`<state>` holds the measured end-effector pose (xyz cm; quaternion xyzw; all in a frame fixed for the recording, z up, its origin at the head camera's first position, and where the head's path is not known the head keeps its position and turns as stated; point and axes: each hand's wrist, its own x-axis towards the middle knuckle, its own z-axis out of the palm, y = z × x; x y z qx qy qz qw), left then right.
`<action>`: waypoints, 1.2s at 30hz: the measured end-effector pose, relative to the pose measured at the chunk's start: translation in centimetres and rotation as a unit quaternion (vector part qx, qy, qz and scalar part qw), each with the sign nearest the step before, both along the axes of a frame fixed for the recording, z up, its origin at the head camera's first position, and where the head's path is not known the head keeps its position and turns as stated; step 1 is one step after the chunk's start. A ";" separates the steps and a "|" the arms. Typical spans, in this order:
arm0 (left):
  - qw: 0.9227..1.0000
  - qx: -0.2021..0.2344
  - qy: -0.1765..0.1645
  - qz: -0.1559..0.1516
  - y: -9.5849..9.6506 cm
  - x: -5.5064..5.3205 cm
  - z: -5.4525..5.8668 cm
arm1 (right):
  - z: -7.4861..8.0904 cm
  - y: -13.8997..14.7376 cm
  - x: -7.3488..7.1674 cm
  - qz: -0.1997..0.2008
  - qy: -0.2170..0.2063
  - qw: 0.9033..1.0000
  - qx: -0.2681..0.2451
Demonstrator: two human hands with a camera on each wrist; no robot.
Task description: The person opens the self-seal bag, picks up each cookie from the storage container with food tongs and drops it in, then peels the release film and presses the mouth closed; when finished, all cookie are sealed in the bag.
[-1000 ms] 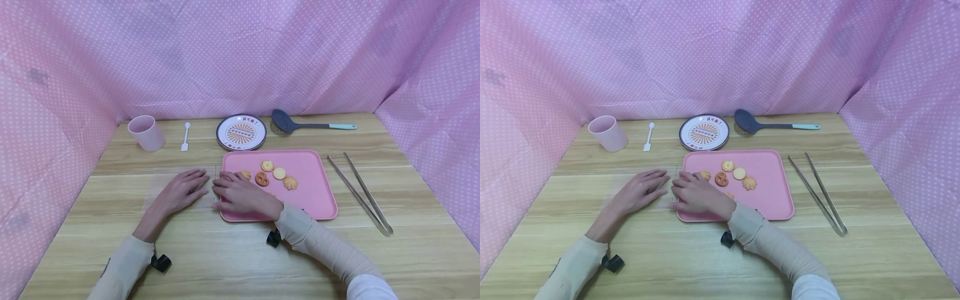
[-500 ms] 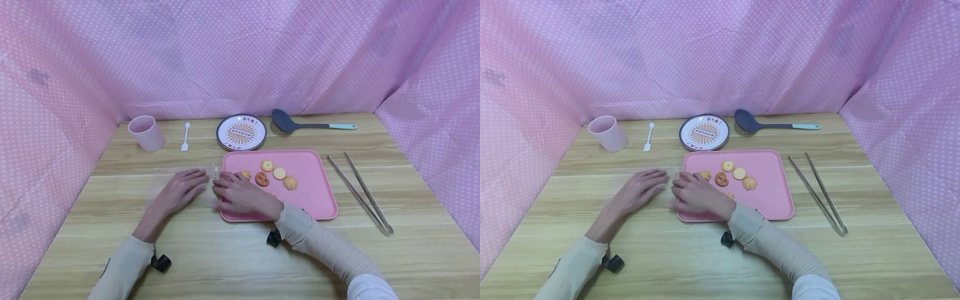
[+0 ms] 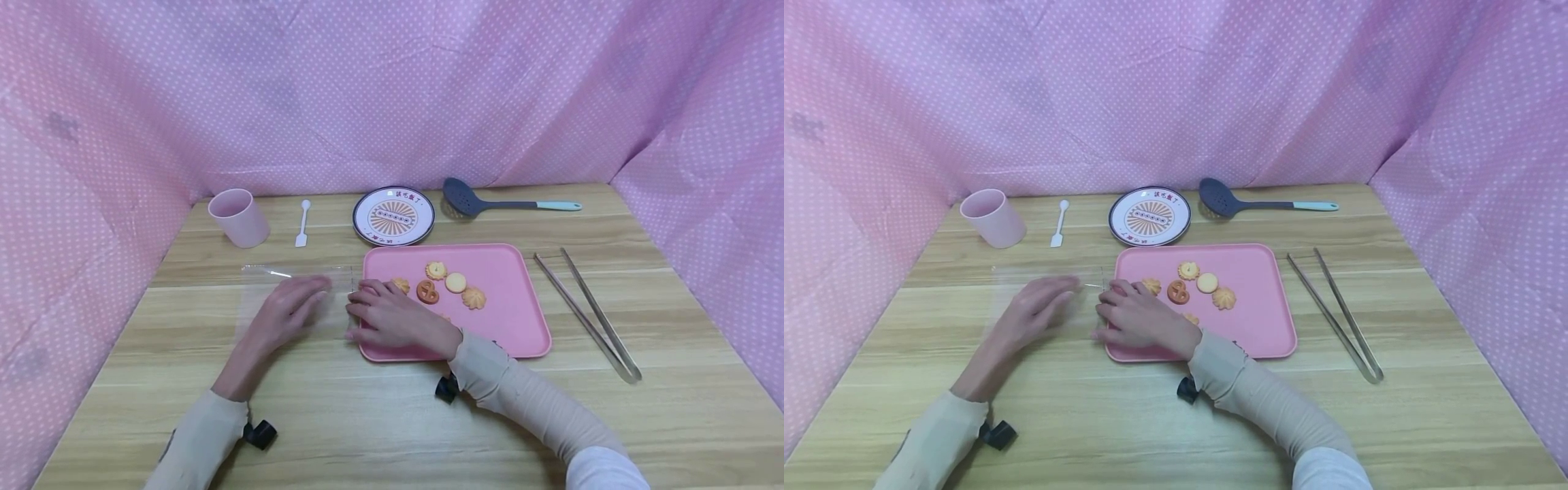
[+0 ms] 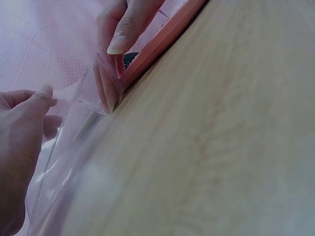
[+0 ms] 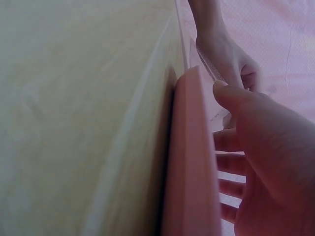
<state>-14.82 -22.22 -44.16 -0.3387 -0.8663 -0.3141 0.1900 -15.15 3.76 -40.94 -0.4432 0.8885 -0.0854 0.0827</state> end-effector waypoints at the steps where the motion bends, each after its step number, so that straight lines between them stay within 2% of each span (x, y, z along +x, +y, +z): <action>1: 1.000 0.005 -0.003 0.001 0.0 0.1 0.0 | 0.0 0.0 0.0 0.000 0.000 1.000 -0.002; 7: 0.999 0.030 -0.013 0.005 0.0 0.2 0.3 | 0.0 0.0 0.0 -0.003 -0.004 1.000 -0.022; 16: 0.999 0.015 -0.040 0.013 0.1 0.5 0.5 | 0.0 0.1 -0.1 0.005 0.012 0.999 -0.053; 27: 1.000 0.018 -0.010 -0.006 0.0 0.2 0.3 | 0.9 1.5 0.2 -0.024 0.017 0.996 -0.079; 36: 1.000 0.015 -0.014 -0.005 0.0 0.2 0.2 | 1.4 4.9 0.7 -0.064 0.002 0.993 -0.101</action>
